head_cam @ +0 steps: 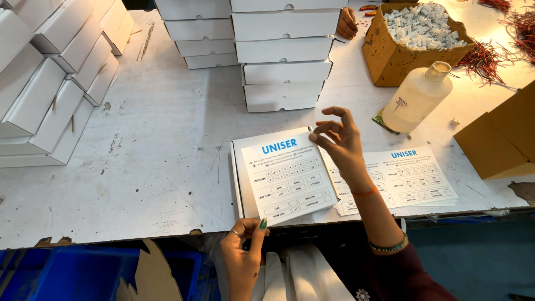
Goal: The person repeatedly picks up white cardboard boxes, places printed labels on their tops, and stacks them. The person handles the boxes and labels by hand, smoothing the labels onto the surfaces.
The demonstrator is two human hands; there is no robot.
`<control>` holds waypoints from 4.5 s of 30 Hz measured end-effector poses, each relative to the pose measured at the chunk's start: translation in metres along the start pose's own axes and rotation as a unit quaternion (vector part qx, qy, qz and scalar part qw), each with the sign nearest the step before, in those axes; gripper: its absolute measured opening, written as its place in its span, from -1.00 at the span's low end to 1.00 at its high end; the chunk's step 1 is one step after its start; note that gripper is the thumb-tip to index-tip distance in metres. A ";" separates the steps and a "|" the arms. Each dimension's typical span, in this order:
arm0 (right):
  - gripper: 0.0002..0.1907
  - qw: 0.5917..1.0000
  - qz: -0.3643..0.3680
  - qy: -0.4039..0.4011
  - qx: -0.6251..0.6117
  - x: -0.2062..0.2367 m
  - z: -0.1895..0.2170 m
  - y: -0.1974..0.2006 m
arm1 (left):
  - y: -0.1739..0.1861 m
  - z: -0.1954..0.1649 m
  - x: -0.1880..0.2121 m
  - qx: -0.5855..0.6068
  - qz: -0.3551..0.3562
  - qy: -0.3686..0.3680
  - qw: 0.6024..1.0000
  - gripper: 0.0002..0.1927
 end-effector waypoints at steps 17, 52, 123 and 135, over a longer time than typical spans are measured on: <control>-0.42 0.973 -0.009 0.022 0.231 -0.040 -0.069 -0.020 | -0.008 -0.005 -0.062 -0.161 -0.027 0.034 0.986 -0.77; -0.38 0.969 -0.011 -0.004 0.248 -0.032 -0.086 -0.023 | -0.017 0.003 -0.074 -0.343 0.004 0.009 0.939 -0.83; -0.70 0.975 -0.032 0.065 0.209 -0.030 -0.081 -0.014 | -0.081 0.047 -0.216 -0.555 0.155 -0.227 0.786 -0.30; -0.70 0.990 -0.045 0.060 0.121 -0.034 -0.093 -0.011 | -0.152 0.016 -0.125 -0.491 0.287 -0.331 0.753 -0.36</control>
Point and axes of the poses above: each hand's wrist, its own x-axis away from the middle knuckle, its own y-axis out of the back of the hand, z = x × y, the point moved 2 cm from there along -x, towards the middle knuckle, and after that the axes turned 5 degrees about -z, right-handed, at the moved point
